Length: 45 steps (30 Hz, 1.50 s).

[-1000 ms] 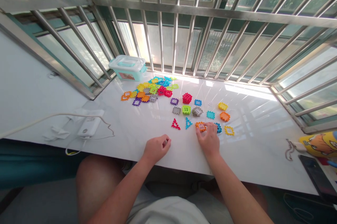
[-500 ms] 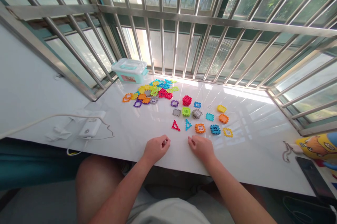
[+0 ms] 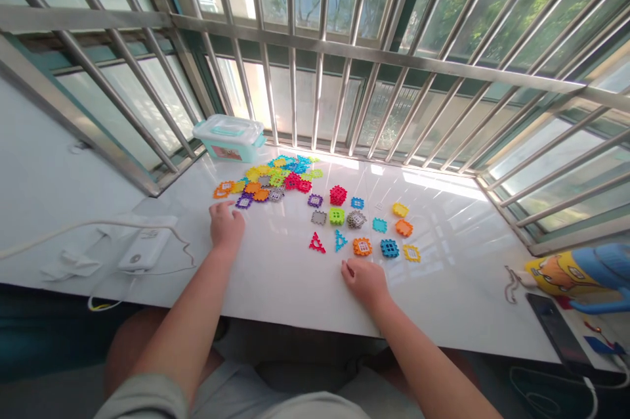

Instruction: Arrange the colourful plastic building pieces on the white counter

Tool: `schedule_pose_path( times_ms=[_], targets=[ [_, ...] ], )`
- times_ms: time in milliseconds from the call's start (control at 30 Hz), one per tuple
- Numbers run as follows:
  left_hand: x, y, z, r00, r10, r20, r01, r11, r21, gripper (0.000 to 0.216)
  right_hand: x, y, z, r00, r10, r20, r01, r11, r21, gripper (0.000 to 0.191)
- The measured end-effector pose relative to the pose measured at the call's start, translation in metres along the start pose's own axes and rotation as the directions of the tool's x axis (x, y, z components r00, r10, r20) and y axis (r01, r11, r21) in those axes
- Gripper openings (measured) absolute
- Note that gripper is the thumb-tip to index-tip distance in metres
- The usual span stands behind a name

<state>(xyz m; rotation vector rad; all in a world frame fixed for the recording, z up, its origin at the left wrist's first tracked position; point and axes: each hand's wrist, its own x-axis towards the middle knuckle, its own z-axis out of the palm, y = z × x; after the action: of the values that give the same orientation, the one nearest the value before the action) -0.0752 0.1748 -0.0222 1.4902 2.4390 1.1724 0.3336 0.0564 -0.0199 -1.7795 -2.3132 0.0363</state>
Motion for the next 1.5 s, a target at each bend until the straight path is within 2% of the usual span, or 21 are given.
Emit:
schedule_pose_path(
  times_ms=[67,133,267,533,633,833,1233,1500],
  targets=[
    [0.023,-0.009,0.004,0.998,-0.065,-0.002,0.065,0.996,0.066,0.049,0.0,0.0,0.0,1.0,0.009,0.005,-0.009,1.0,-0.005,0.043],
    [0.039,-0.013,0.008,0.992,-0.107,0.065,0.095,0.983,0.154,0.057,0.001,0.0,0.0,1.0,0.019,0.013,-0.019,1.0,-0.003,0.043],
    [0.053,-0.012,0.016,0.972,-0.156,0.177,0.1,0.952,0.29,0.06,0.002,0.0,0.001,0.999,0.033,0.029,-0.033,0.999,0.002,0.043],
    [0.042,-0.006,0.013,0.981,-0.164,0.101,0.12,0.931,0.345,0.046,0.002,0.001,0.002,1.0,0.028,0.006,-0.028,1.0,0.006,0.042],
    [0.042,-0.006,0.012,0.985,-0.157,0.069,0.125,0.935,0.332,0.046,0.003,0.002,0.002,1.0,0.028,0.001,-0.028,1.0,0.006,0.041],
    [0.049,-0.007,0.017,0.975,-0.168,0.144,0.115,0.94,0.32,0.053,0.002,0.002,0.003,1.0,0.029,-0.003,-0.029,1.0,-0.002,0.042],
    [0.039,-0.003,0.012,0.989,-0.128,0.067,0.098,0.933,0.345,0.043,0.003,0.001,0.001,0.999,0.046,0.008,-0.046,0.999,0.021,0.042],
    [0.037,0.0,0.01,0.989,-0.125,0.084,0.089,0.936,0.341,0.034,0.003,0.001,0.002,0.999,0.046,0.008,-0.047,0.999,0.02,0.042]
  ],
)
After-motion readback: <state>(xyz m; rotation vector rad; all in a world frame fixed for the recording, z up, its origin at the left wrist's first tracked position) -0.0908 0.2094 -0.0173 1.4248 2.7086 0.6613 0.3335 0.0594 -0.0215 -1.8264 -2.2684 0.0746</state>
